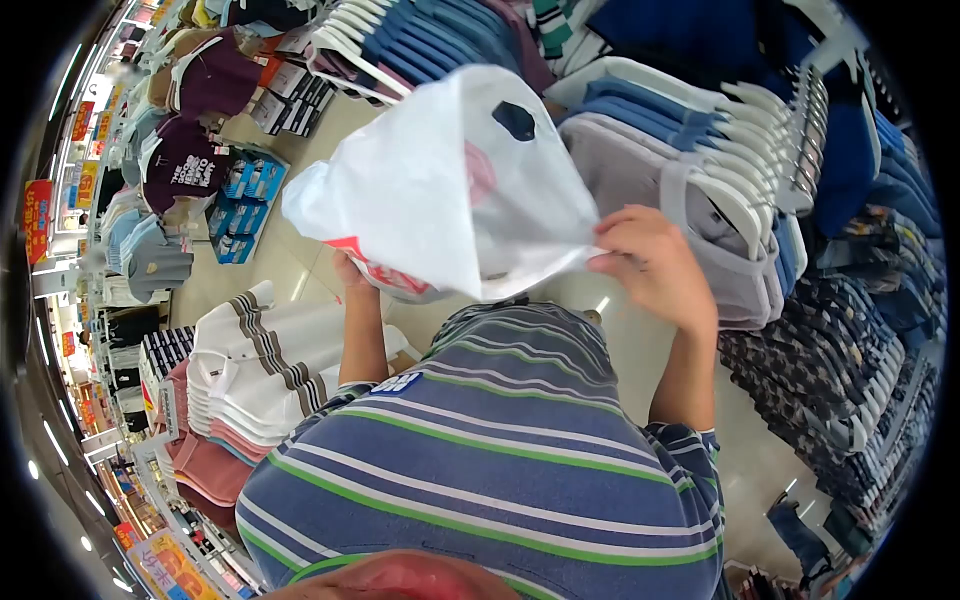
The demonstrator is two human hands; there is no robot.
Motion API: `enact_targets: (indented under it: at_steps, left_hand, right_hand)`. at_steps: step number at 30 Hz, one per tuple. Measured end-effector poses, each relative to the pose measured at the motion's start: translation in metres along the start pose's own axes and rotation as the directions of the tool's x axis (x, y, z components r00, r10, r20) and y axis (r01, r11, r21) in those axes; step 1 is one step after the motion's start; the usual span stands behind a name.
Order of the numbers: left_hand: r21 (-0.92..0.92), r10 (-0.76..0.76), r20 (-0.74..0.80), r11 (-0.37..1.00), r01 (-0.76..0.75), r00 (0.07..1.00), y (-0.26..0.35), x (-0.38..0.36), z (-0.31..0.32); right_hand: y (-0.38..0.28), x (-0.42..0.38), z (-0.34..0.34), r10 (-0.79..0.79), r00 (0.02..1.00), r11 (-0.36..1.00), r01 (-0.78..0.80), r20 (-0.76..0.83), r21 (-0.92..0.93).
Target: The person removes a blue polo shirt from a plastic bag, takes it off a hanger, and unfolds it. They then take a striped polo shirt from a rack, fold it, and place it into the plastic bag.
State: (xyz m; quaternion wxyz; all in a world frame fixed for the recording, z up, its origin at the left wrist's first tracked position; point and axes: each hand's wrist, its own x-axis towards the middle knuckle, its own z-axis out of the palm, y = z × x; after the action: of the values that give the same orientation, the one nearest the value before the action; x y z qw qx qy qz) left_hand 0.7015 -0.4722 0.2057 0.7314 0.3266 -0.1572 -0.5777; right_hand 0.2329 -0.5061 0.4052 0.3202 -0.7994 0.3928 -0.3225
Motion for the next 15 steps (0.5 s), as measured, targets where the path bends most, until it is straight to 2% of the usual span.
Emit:
enact_targets:
  at_steps: [1,2,3,4,5,6,7,9,11,13,15]
  left_hand:
    - [-0.102,-0.016,0.088,0.994,0.025,0.996,0.006,0.011,-0.011]
    - [-0.201,-0.019,0.177,0.978,0.055,0.984,0.013,0.020,-0.019]
    - [-0.214,-0.014,0.205,0.975,0.058,0.979,0.020,0.025,-0.018]
    - [-0.220,0.003,0.123,0.975,0.024,0.992,0.027,0.030,-0.018]
    - [-0.223,0.020,0.041,0.975,-0.010,0.999,0.033,0.035,-0.021]
    - [-0.228,0.030,0.041,0.973,-0.020,0.999,0.039,0.040,-0.026]
    - [-0.251,0.018,0.028,0.968,-0.011,0.999,0.045,0.043,-0.030]
    - [-0.273,0.009,0.017,0.962,-0.004,1.000,0.056,0.052,-0.048]
    - [-0.206,-0.005,-0.021,0.979,0.000,1.000,0.064,0.066,-0.077]
    - [-0.203,-0.018,-0.059,0.979,0.005,0.998,0.071,0.070,-0.084]
    - [-0.256,-0.085,0.064,0.962,0.098,0.994,0.076,0.076,-0.096]
  right_hand:
    - [-0.006,0.003,-0.003,-0.007,1.000,1.000,0.007,0.004,-0.005]
    - [-0.005,0.004,-0.010,0.044,0.998,0.983,-0.050,0.037,0.179]
    - [-0.002,0.006,-0.015,0.089,0.993,0.928,-0.112,0.081,0.354]
    - [0.005,0.008,-0.015,0.078,0.993,0.931,-0.104,0.086,0.350]
    - [0.006,0.016,-0.013,0.077,0.997,0.881,-0.082,0.029,0.466]
    - [0.006,0.025,-0.009,0.086,0.996,0.816,-0.054,-0.028,0.575]
    - [0.010,0.037,0.001,0.079,0.997,0.818,-0.052,-0.023,0.573]
    - [-0.008,0.088,0.032,0.170,0.973,0.897,-0.087,-0.155,0.433]
    - [0.001,0.135,0.060,0.096,0.987,0.932,-0.044,-0.129,0.359]
    - [-0.015,0.186,0.078,-0.077,0.987,0.977,0.103,-0.142,0.187]
    - [-0.045,0.227,0.098,-0.264,0.951,0.964,0.268,-0.160,0.002]
